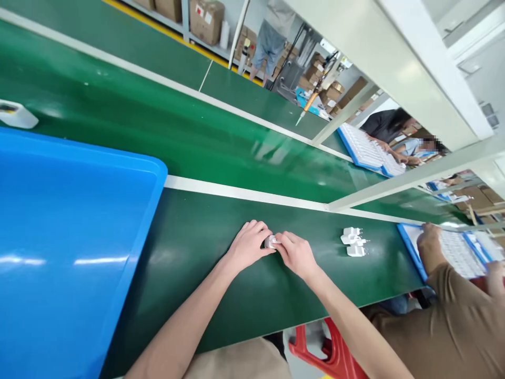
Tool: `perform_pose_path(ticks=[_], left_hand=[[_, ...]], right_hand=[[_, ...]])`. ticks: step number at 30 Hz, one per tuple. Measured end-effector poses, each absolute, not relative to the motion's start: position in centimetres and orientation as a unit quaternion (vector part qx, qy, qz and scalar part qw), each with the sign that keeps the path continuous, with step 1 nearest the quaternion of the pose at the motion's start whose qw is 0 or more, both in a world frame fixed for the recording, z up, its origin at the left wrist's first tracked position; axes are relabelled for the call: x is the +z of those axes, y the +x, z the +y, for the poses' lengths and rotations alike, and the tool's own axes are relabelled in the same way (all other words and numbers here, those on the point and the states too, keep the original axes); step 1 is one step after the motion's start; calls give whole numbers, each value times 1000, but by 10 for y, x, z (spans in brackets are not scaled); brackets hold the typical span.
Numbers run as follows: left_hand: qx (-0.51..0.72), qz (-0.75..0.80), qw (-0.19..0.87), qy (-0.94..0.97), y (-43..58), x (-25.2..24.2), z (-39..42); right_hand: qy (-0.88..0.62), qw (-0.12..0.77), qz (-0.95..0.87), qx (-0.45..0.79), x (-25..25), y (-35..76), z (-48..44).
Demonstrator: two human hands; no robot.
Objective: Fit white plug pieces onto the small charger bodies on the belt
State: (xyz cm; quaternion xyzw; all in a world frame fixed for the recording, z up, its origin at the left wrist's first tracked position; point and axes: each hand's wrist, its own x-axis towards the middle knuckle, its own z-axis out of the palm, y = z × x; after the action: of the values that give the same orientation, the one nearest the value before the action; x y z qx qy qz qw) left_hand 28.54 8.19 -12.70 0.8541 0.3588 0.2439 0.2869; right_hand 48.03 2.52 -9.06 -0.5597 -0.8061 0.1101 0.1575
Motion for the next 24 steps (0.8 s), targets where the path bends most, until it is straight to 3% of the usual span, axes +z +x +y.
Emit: perform_pose_path(ticks=[11,17,24], left_hand=[[221,336,265,876,281,-124,86],[216,340,250,880,282,-129,99],[214,346,246,880,281,-137,106]], right_hand=[[-601,282,-730,163,-99,479,11],[-624,292,-709,150,-99,486,23],[-727,282,-623,58,-100,573,-8]])
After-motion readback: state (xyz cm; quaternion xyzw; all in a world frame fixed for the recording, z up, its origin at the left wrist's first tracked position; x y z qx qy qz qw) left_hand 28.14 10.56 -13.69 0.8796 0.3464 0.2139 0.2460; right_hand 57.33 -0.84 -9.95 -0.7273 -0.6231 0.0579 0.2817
